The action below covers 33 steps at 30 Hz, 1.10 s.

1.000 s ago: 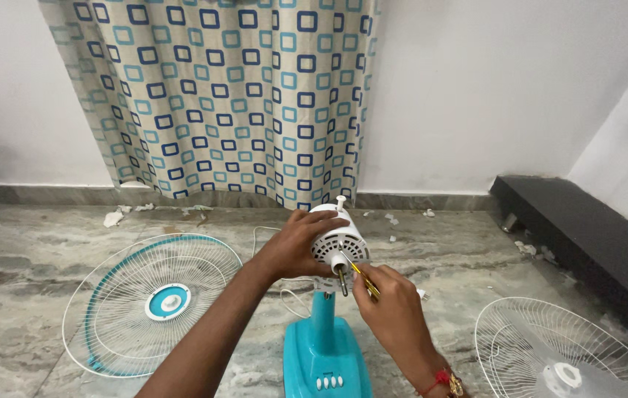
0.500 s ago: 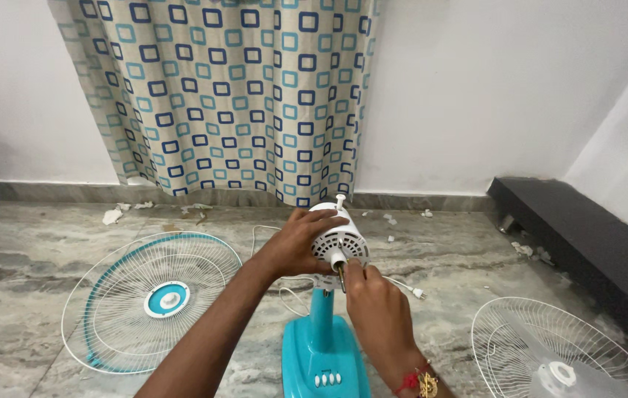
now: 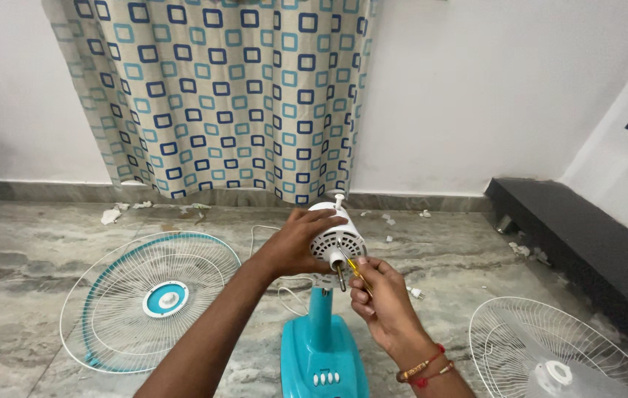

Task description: The person uses a screwdriver to loosen and tighten screws on the rear motor housing of a teal LG pedestal fan. They repeatedly adjust the same screws while holding the motor housing steady with the other hand.

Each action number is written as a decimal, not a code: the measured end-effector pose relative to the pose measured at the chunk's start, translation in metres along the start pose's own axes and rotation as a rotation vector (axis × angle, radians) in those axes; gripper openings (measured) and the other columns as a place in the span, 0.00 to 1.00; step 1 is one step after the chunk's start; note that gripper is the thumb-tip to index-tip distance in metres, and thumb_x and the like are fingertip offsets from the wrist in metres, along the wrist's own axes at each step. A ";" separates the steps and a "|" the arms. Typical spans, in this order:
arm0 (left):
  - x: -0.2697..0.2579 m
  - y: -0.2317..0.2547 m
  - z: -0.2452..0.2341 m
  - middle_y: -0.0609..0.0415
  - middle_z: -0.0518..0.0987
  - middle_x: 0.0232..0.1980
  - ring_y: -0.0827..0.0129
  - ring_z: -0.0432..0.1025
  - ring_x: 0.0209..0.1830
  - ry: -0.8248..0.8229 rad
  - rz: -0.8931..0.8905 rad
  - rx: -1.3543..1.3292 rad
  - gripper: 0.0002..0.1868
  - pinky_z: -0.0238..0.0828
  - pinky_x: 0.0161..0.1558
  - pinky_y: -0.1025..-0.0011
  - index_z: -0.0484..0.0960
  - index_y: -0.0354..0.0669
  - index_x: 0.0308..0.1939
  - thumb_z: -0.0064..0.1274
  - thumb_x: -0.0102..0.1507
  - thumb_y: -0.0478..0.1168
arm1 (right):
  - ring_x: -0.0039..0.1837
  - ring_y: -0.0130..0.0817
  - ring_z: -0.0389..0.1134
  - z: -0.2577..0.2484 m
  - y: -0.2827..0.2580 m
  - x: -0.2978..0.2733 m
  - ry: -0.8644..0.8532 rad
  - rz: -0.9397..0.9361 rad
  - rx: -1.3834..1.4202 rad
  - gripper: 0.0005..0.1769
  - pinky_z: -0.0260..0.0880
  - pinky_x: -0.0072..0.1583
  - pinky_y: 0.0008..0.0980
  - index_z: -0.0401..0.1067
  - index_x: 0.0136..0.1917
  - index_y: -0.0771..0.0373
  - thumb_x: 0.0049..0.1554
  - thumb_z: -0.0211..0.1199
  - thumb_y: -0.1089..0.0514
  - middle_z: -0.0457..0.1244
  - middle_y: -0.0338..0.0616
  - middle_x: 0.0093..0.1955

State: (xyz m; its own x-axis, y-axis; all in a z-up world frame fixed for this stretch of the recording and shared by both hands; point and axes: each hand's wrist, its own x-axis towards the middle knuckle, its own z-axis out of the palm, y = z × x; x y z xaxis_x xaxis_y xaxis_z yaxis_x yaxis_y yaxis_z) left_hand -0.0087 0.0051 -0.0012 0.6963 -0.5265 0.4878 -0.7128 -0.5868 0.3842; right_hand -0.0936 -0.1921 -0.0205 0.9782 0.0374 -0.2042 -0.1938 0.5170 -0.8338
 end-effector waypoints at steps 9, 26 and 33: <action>-0.005 0.001 -0.001 0.49 0.68 0.74 0.46 0.58 0.74 0.041 0.058 0.009 0.50 0.61 0.70 0.49 0.75 0.56 0.68 0.77 0.41 0.46 | 0.35 0.45 0.73 0.009 0.009 -0.015 0.196 -1.016 -1.235 0.09 0.68 0.34 0.37 0.71 0.48 0.63 0.57 0.66 0.56 0.71 0.51 0.35; -0.008 0.000 0.002 0.49 0.68 0.75 0.46 0.58 0.75 0.059 0.084 0.011 0.49 0.61 0.70 0.48 0.74 0.56 0.68 0.76 0.42 0.46 | 0.35 0.53 0.73 0.012 0.017 -0.016 0.246 -0.880 -1.489 0.12 0.72 0.35 0.48 0.68 0.47 0.63 0.63 0.58 0.52 0.70 0.55 0.32; -0.009 -0.002 0.002 0.47 0.71 0.72 0.45 0.61 0.72 0.104 0.138 -0.018 0.47 0.61 0.70 0.50 0.76 0.53 0.66 0.76 0.43 0.47 | 0.34 0.54 0.71 0.015 0.028 -0.018 0.290 -0.934 -1.272 0.13 0.67 0.33 0.48 0.68 0.46 0.64 0.63 0.59 0.51 0.70 0.55 0.32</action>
State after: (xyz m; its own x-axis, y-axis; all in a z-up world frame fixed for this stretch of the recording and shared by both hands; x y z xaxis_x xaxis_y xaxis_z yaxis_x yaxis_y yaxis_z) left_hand -0.0130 0.0096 -0.0083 0.5800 -0.5339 0.6153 -0.8030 -0.5016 0.3218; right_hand -0.1157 -0.1656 -0.0321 0.7658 -0.1008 0.6352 0.3577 -0.7540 -0.5509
